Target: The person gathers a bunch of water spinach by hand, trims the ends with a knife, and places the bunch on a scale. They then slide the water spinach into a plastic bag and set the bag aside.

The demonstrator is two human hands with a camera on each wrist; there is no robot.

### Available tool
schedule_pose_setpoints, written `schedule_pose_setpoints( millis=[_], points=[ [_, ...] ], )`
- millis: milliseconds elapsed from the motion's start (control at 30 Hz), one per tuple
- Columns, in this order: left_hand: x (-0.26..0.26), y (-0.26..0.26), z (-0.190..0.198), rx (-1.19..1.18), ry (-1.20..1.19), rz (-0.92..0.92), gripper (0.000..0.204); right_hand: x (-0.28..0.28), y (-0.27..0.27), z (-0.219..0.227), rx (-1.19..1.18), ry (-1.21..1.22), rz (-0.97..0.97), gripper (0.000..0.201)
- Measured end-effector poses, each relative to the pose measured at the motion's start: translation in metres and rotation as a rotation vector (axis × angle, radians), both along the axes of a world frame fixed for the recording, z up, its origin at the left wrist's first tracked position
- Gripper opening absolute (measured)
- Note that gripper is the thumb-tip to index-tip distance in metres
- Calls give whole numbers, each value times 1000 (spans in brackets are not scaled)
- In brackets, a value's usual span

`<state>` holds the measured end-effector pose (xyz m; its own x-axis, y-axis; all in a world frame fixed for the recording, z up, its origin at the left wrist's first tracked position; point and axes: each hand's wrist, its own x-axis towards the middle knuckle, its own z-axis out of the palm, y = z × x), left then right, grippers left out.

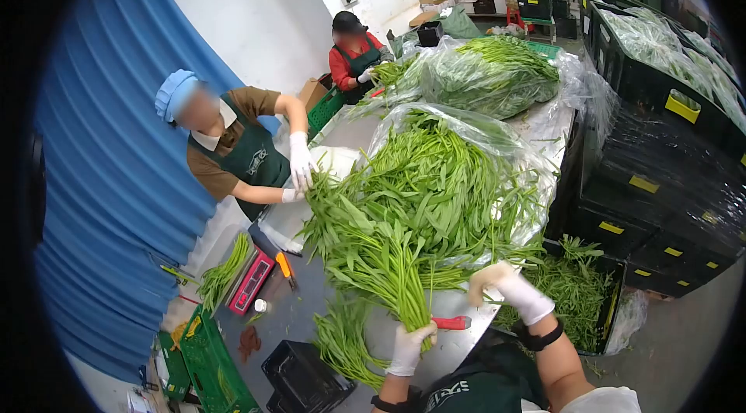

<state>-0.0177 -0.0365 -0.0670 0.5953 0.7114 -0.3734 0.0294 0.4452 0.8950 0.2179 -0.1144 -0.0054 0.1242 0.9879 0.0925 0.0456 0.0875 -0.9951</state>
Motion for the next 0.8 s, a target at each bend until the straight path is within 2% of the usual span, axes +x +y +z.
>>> schedule_pose_setpoints(
  millis=[33,67,100,133,167,233,267,300,333,367,400,433,500,600,667,733,767,800],
  points=[
    [5,0,-3,62,68,9,19,-24,5,-10,-205,-113,-149,40],
    [10,-3,-6,64,69,-2,19,-41,8,-4,-208,-493,-168,41],
    [17,-7,-10,182,14,57,22,-58,12,-7,-196,-499,-112,41],
    [22,-12,-15,297,-42,119,25,-73,17,-5,-71,-725,-180,44],
    [28,-17,-18,289,-36,115,25,-82,23,-7,85,-868,-329,39],
    [26,-21,-29,196,86,144,24,-90,35,-41,67,-882,-392,36],
    [17,-15,-51,62,-20,69,33,-90,39,-57,61,-880,-393,36],
    [9,-11,-62,58,-19,66,33,-84,41,-72,-127,-659,-303,34],
    [1,-6,-69,-197,-73,-15,30,-77,42,-88,-308,-434,-211,33],
    [-6,-2,-82,-450,-128,-95,27,-66,43,-103,-381,-241,-66,30],
    [-13,1,-110,-590,-306,-120,32,-57,42,-113,-408,-81,10,29],
    [-13,0,-106,-590,-306,-117,32,-54,41,-118,-432,81,83,28],
    [-15,0,-97,-734,-285,-135,41,-53,36,-131,-421,78,85,31],
    [-11,-1,-89,-772,-316,-138,39,-46,32,-140,-390,72,95,33],
    [-5,2,-86,-781,-295,-153,40,-43,35,-126,-364,69,109,33],
    [-4,4,-90,-792,-276,-172,42,-49,38,-107,-581,-347,32,34],
    [-1,5,-98,-765,-234,-184,43,-52,40,-102,-581,-348,28,34],
    [1,6,-107,-736,-192,-194,44,-56,42,-99,-566,-569,-5,42]
  ],
)
